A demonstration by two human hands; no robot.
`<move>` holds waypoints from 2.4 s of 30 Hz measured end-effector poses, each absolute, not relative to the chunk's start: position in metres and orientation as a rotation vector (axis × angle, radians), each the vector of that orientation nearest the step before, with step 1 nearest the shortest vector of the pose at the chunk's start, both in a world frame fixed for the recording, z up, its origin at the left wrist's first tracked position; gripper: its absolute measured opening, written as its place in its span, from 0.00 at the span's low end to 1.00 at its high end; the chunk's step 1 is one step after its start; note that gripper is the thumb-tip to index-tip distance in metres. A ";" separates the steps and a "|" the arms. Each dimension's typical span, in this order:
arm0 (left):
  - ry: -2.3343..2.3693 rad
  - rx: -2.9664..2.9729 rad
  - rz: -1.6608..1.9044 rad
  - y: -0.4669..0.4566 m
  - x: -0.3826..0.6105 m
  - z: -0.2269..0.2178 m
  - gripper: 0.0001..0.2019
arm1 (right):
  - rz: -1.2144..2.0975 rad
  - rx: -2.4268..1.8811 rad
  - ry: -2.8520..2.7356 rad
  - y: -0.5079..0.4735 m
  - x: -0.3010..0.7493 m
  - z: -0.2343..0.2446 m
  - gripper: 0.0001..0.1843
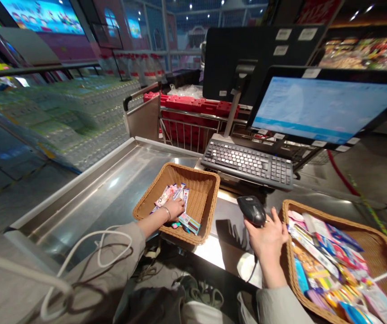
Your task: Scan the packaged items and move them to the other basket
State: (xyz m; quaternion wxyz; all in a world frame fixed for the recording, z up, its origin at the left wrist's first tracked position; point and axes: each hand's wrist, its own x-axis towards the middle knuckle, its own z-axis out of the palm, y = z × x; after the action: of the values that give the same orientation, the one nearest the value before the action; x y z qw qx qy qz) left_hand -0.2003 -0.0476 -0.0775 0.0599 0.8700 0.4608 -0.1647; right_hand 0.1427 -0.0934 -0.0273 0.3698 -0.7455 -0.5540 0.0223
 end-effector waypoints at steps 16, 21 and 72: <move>1.379 2.799 -0.407 -0.051 -0.195 -0.054 0.12 | -0.006 -1.855 -1.454 -0.100 0.146 -0.024 0.20; 1.453 2.841 -0.273 -0.052 -0.197 -0.047 0.12 | -0.008 -1.835 -1.459 -0.102 0.146 -0.020 0.20; 1.651 2.938 0.972 -0.014 -0.090 0.012 0.20 | -0.190 -1.680 -1.760 -0.118 0.139 0.020 0.12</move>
State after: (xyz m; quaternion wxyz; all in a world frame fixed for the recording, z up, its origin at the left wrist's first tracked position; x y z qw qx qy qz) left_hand -0.0900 -0.0140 0.0118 -0.1820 0.8236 0.4630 0.2724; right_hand 0.1386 -0.1176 0.0201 0.3435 -0.6465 -0.6773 -0.0732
